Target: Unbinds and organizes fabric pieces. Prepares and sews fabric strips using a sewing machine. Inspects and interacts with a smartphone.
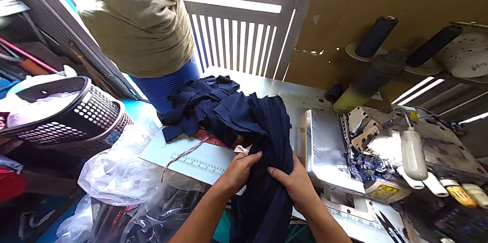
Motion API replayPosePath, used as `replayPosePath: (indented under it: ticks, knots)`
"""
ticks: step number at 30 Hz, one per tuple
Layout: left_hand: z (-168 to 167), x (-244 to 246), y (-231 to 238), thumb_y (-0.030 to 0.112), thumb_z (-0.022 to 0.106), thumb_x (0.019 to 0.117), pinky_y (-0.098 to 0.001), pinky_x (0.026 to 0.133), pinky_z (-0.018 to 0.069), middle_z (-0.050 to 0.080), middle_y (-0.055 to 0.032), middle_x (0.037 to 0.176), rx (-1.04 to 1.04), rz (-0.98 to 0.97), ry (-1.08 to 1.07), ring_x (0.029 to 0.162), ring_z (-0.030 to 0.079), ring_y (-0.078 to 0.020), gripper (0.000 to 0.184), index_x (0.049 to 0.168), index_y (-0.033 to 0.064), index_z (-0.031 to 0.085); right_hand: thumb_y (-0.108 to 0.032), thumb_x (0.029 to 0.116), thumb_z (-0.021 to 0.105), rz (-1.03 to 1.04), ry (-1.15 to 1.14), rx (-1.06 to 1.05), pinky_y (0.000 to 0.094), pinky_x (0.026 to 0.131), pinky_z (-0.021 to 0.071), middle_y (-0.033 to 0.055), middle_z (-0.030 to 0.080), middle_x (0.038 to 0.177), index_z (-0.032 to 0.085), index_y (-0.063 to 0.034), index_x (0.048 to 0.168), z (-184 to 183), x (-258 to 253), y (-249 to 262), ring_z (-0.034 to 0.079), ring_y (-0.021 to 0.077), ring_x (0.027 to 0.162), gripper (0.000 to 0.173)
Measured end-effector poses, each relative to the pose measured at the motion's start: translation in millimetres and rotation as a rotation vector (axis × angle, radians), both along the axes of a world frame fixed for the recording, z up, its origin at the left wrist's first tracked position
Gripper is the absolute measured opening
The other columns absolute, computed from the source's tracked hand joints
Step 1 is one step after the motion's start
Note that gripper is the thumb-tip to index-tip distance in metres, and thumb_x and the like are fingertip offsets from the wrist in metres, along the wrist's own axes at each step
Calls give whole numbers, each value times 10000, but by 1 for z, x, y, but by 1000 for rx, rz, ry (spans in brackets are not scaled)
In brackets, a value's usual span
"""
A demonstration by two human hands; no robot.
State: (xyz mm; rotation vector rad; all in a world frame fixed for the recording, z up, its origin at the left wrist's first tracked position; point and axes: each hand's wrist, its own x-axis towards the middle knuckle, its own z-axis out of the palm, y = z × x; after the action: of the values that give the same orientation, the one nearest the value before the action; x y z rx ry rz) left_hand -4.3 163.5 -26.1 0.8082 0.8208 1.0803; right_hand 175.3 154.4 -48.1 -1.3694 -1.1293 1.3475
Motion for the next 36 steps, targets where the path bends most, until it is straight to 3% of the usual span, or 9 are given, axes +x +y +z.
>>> replayPosePath:
  ticks: [5, 10, 14, 21, 25, 28, 31, 34, 36]
  knots:
    - [-19, -38, 5, -18, 550, 990, -353, 874, 609, 746, -104, 1035, -46, 146, 76, 942, 727, -166, 234, 1206, -8, 637, -41, 751, 749, -20, 99, 97, 321, 850, 639, 89, 735, 1110, 540, 0, 1357, 13, 0, -6, 735, 145, 993, 642]
    - [-23, -96, 24, 142, 579, 1036, -304, 622, 592, 687, -36, 755, 9, -63, 811, 619, 665, -115, 183, 1081, -13, 667, -70, 733, 754, 16, -19, 184, 301, 896, 622, 53, 730, 1160, 536, -21, 1403, 19, 4, 3, 717, 108, 1046, 706]
    - [14, -123, 48, 202, 557, 1012, -727, 882, 479, 683, -310, 1052, 5, -69, 1568, 1047, 654, -503, 292, 1068, -48, 695, -61, 741, 742, 19, -21, 261, 295, 894, 625, 55, 729, 1165, 536, -1, 1399, 33, 9, -2, 717, 113, 1050, 692]
    - [59, -145, 149, 229, 484, 1053, -610, 721, 494, 646, -210, 812, 327, 207, 1289, 781, 633, -371, 354, 929, -31, 690, -140, 812, 787, 265, -177, 641, 248, 1060, 523, -55, 662, 1318, 498, -23, 1434, 83, 68, -44, 610, 13, 1214, 696]
    - [94, -135, 200, 287, 502, 1034, -678, 821, 489, 682, -250, 990, 356, 360, 1467, 972, 660, -436, 352, 1132, -6, 672, -265, 863, 795, 462, -259, 630, 211, 1111, 461, -25, 668, 1345, 547, 11, 1417, 116, 86, -64, 570, -36, 1252, 667]
    - [122, -102, 155, 451, 696, 957, -818, 1113, 191, 349, -370, 1561, 531, 147, 1628, 1466, 263, -588, 876, 1561, -70, 332, -347, 889, 737, 672, -383, 548, 275, 1043, 522, 116, 701, 1273, 540, 59, 1416, 119, 91, -63, 641, 40, 1181, 694]
    - [124, -47, 35, 682, 657, 865, -519, 1033, 531, 574, -145, 1448, 1090, -223, 1158, 1314, 574, -286, 945, 1546, 71, 422, -250, 869, 724, 759, -418, 480, 345, 980, 573, 109, 719, 1228, 566, 16, 1409, 106, 82, -55, 686, 96, 1118, 622]
    - [94, -2, -49, 709, 788, 692, -666, 1164, 334, 512, -201, 1500, 1172, -585, 1096, 1427, 462, -393, 1150, 1591, 138, 353, -248, 827, 759, 722, -412, 499, 274, 871, 575, 84, 741, 1030, 645, 21, 1209, 94, 69, -49, 694, 44, 976, 481]
    - [74, 2, -57, 503, 895, 606, -567, 1025, 504, 712, -106, 1079, 1222, -389, 1305, 1050, 701, -306, 1057, 1498, 126, 471, -243, 801, 775, 702, -392, 532, 274, 881, 576, 86, 738, 1053, 631, 24, 1238, 91, 61, -45, 692, 47, 993, 532]
